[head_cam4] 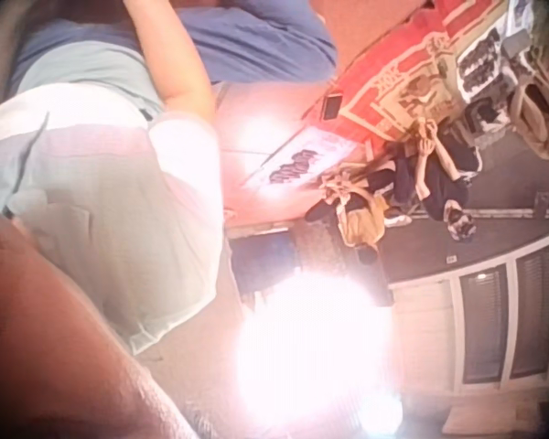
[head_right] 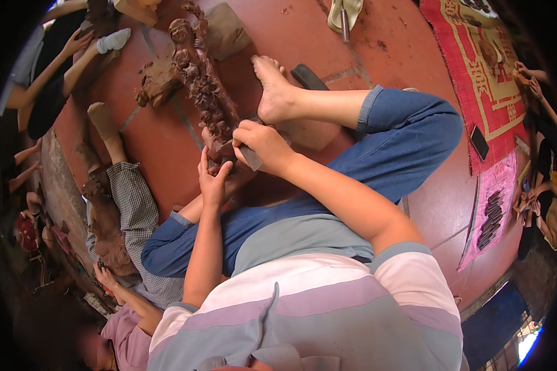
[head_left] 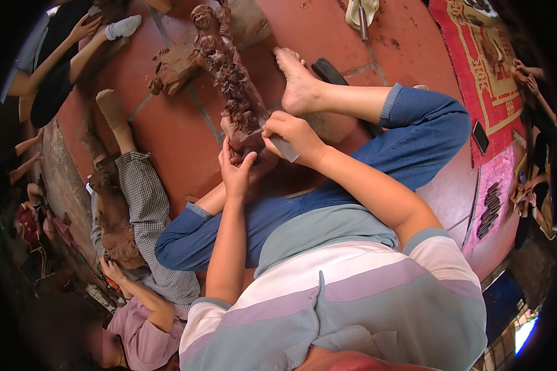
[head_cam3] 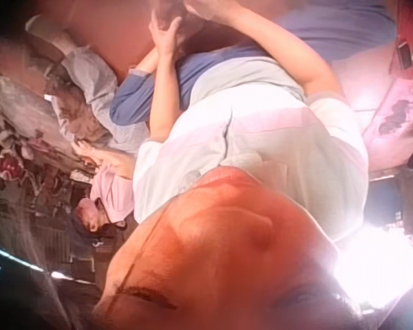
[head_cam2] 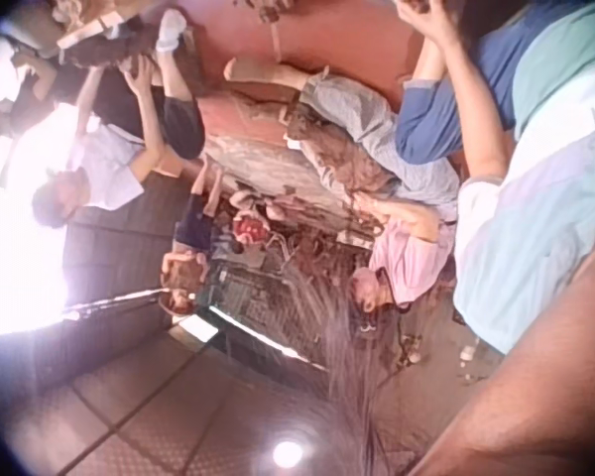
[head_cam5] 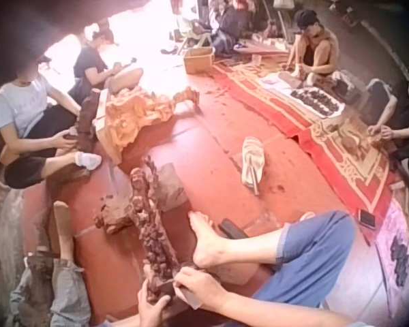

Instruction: The person sits on the floor and carves a wooden sculpture using a chisel and a sanding block. They hold the wood with one hand and use the tools with the other to shape and smooth the surface.

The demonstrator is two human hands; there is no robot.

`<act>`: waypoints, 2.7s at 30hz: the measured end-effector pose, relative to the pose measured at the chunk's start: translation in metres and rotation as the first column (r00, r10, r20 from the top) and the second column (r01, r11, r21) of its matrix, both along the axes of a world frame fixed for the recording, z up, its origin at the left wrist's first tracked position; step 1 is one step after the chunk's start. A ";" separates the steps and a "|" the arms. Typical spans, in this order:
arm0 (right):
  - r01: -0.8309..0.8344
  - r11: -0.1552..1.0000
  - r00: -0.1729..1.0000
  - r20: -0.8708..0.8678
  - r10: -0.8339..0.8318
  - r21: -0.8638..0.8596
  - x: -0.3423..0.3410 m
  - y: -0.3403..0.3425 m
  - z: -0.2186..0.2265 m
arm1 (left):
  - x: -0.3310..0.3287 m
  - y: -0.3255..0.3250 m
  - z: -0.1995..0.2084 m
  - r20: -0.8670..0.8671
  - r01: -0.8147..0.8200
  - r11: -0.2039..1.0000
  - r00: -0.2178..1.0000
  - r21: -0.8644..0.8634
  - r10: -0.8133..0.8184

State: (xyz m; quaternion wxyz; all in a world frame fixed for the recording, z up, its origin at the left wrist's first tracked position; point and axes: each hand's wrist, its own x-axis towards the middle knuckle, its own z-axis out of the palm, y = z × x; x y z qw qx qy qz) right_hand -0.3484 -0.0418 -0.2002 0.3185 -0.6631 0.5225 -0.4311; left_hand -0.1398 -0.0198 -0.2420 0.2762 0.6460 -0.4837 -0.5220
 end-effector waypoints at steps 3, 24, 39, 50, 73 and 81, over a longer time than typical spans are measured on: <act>0.014 1.000 1.000 0.002 -0.014 -0.009 0.001 0.001 -0.002 | 0.002 -0.001 -0.003 -0.051 -0.003 1.000 0.999 -0.014 0.003; -0.016 0.998 0.998 -0.055 0.019 0.060 0.001 -0.009 0.016 | 0.002 0.003 -0.012 0.082 0.003 0.994 0.997 -0.112 0.006; -0.102 0.950 0.995 0.033 0.097 0.294 -0.013 -0.023 0.025 | 0.001 0.001 -0.018 0.096 0.008 0.993 0.995 -0.115 0.003; -0.335 0.611 0.641 0.649 -0.410 0.717 -0.063 -0.034 0.030 | 0.002 0.001 -0.011 0.091 0.002 0.994 0.996 -0.107 0.007; -0.541 0.418 0.766 0.632 -0.113 0.730 -0.045 -0.079 0.005 | -0.002 -0.001 -0.004 0.095 0.019 0.997 0.995 -0.077 -0.011; -0.534 0.478 0.761 0.643 -0.087 0.697 -0.056 -0.070 0.012 | -0.005 0.004 -0.011 0.117 -0.011 0.990 0.993 -0.140 0.028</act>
